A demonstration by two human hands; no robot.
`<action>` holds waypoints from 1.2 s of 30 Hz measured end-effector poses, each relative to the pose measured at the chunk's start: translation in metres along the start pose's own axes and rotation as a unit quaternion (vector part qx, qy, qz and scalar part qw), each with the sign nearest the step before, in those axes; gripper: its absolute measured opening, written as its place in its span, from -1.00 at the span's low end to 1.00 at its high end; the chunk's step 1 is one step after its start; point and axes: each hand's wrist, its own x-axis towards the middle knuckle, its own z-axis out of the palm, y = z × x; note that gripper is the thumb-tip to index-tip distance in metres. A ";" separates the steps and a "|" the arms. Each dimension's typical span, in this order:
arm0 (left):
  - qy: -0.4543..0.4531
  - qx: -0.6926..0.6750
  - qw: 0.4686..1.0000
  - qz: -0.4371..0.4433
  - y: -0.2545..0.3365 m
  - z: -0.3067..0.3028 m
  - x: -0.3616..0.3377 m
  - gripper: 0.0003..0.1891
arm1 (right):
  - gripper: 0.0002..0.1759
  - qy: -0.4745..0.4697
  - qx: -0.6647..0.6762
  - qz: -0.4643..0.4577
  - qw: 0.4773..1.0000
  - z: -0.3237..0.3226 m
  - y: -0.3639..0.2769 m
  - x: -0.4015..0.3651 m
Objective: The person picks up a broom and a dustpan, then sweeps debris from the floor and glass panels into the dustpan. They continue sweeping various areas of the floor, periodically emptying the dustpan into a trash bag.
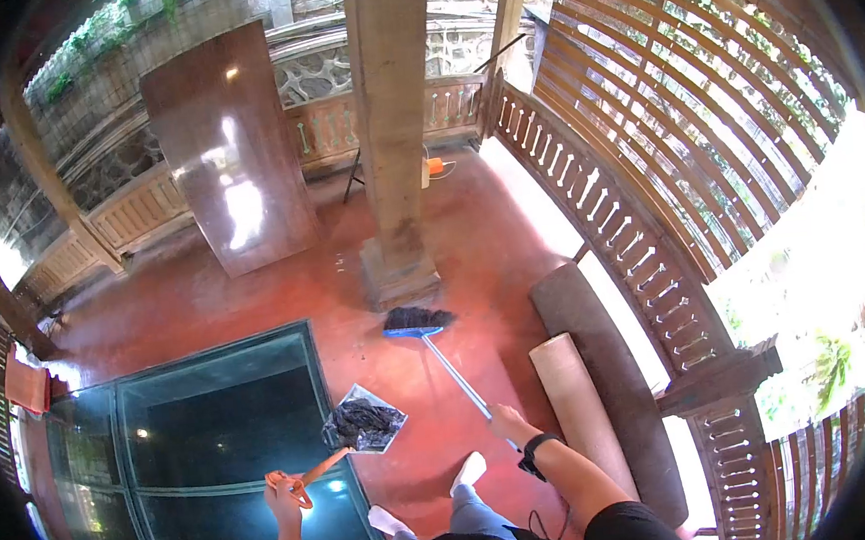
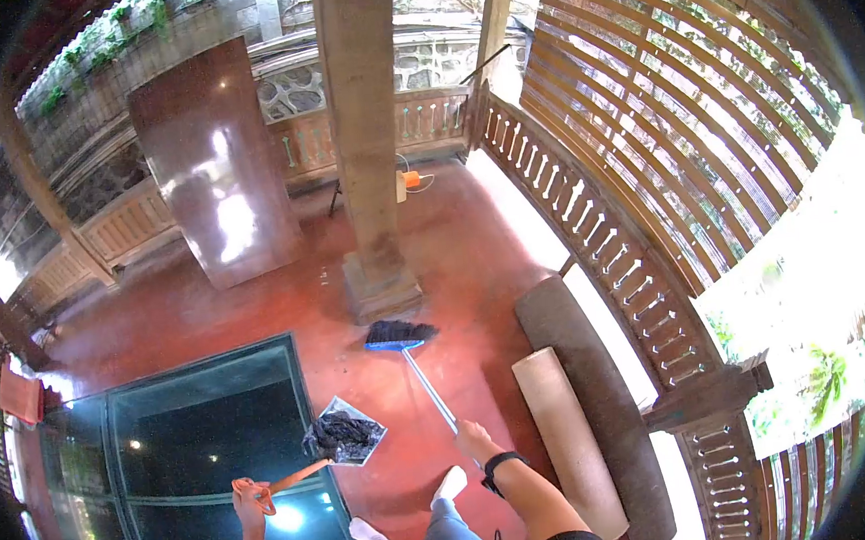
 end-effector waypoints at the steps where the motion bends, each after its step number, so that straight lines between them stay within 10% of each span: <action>1: -0.002 0.004 1.000 -0.001 -0.002 0.012 0.000 -0.84 | -0.70 -0.001 -0.004 -0.008 1.000 -0.010 0.010 -0.015; 8: -0.030 -0.007 0.999 0.014 -0.019 0.093 0.020 -0.88 | -0.57 -0.145 -0.026 0.095 0.984 -0.090 0.098 -0.140; 17: -0.071 -0.010 0.997 -0.015 -0.002 0.175 0.046 -0.87 | -0.37 -0.086 0.059 0.131 0.986 -0.145 0.147 -0.223; 24: -0.124 -0.001 0.991 -0.044 0.009 0.253 0.073 -0.88 | -0.49 -0.089 0.200 0.201 0.955 -0.199 0.124 -0.118; 30: -0.178 0.015 0.981 -0.069 0.022 0.317 0.115 -0.90 | -0.56 0.074 0.074 0.028 0.994 -0.208 0.124 0.060; 36: -0.184 0.043 0.981 -0.045 0.025 0.353 0.139 -0.90 | -0.63 0.056 0.141 0.047 0.987 -0.236 0.077 0.223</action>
